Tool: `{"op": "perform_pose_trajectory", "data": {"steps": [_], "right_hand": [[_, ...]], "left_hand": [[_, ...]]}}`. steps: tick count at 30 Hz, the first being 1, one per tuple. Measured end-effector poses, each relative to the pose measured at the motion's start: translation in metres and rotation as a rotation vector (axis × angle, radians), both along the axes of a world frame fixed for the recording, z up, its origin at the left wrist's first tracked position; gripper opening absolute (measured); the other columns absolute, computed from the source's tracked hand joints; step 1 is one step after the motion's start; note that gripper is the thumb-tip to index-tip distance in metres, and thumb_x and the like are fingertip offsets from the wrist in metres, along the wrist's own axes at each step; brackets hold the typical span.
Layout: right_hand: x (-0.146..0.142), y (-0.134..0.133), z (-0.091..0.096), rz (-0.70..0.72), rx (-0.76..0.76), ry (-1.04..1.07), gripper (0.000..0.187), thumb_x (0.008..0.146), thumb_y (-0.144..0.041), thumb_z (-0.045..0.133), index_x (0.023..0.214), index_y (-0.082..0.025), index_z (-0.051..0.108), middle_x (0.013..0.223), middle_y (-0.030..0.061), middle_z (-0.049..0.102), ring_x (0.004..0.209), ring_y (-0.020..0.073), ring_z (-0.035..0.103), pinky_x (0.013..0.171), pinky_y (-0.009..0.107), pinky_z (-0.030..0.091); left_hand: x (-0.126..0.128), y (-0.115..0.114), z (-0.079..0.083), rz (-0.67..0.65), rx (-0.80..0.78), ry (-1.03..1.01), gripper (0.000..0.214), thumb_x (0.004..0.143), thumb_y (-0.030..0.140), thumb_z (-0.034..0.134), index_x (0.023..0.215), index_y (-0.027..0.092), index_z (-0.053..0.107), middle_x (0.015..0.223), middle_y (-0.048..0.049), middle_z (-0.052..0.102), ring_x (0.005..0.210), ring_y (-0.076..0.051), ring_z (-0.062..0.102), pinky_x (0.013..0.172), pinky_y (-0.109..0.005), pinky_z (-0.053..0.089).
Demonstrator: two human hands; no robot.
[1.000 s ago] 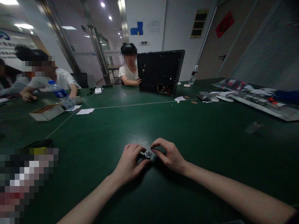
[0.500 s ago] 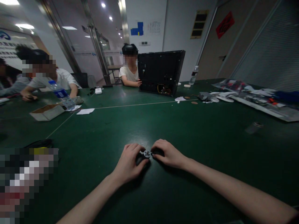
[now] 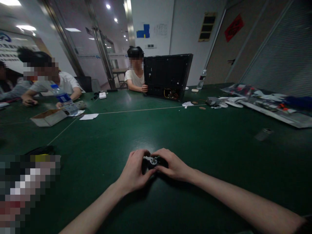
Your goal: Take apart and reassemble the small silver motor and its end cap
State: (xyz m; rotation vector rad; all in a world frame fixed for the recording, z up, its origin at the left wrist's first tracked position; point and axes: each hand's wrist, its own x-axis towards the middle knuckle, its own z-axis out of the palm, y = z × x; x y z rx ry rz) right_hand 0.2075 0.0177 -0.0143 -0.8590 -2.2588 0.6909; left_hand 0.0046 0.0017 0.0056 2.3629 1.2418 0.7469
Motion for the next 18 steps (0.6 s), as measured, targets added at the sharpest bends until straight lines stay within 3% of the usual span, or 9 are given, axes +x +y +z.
{"op": "perform_pose_trajectory", "data": {"steps": [6,10,14,16,18], "right_hand": [[0.000,0.003,0.001,-0.015,-0.018,0.057,0.028,0.080,-0.024,0.064,0.106,-0.018,0.056,0.104,0.0060,0.062,0.097,0.0184,0.056,0.087,0.035,0.042],[0.024,0.023,0.013,-0.210,-0.054,0.195,0.027,0.082,-0.028,0.060,0.107,-0.018,0.055,0.101,0.0056,0.062,0.093,0.0159,0.058,0.085,0.032,0.045],[0.096,0.069,0.017,-0.562,-0.024,0.261,0.030,0.081,-0.035,0.060,0.106,-0.018,0.055,0.102,0.0065,0.063,0.090,0.0160,0.059,0.083,0.032,0.046],[0.146,0.089,0.014,-0.891,0.008,0.228,0.033,0.075,-0.037,0.065,0.100,-0.018,0.057,0.096,0.0049,0.065,0.084,0.0160,0.060,0.077,0.029,0.047],[0.197,0.100,0.010,-1.102,0.037,0.230,0.037,0.071,-0.037,0.067,0.100,-0.016,0.057,0.097,0.0090,0.064,0.084,0.0195,0.059,0.076,0.032,0.045]], "left_hand": [[0.000,-0.001,-0.001,0.005,-0.011,0.004,0.050,0.073,0.035,0.069,0.115,0.019,0.046,0.112,-0.0106,0.056,0.102,-0.029,0.053,0.086,-0.047,0.046],[0.002,-0.001,0.001,0.019,-0.018,0.002,0.053,0.074,0.037,0.069,0.119,0.020,0.045,0.116,-0.0110,0.055,0.106,-0.030,0.052,0.089,-0.049,0.045],[0.002,-0.001,0.002,0.011,-0.041,0.000,0.054,0.077,0.042,0.066,0.121,0.020,0.044,0.119,-0.0108,0.054,0.111,-0.030,0.052,0.091,-0.050,0.045],[0.002,-0.002,0.002,0.010,-0.053,0.007,0.055,0.078,0.044,0.065,0.122,0.020,0.043,0.120,-0.0112,0.054,0.112,-0.030,0.051,0.091,-0.050,0.045],[0.001,-0.002,0.003,0.011,-0.053,0.013,0.055,0.078,0.045,0.064,0.122,0.020,0.042,0.120,-0.0114,0.053,0.112,-0.030,0.052,0.091,-0.050,0.045]]}}
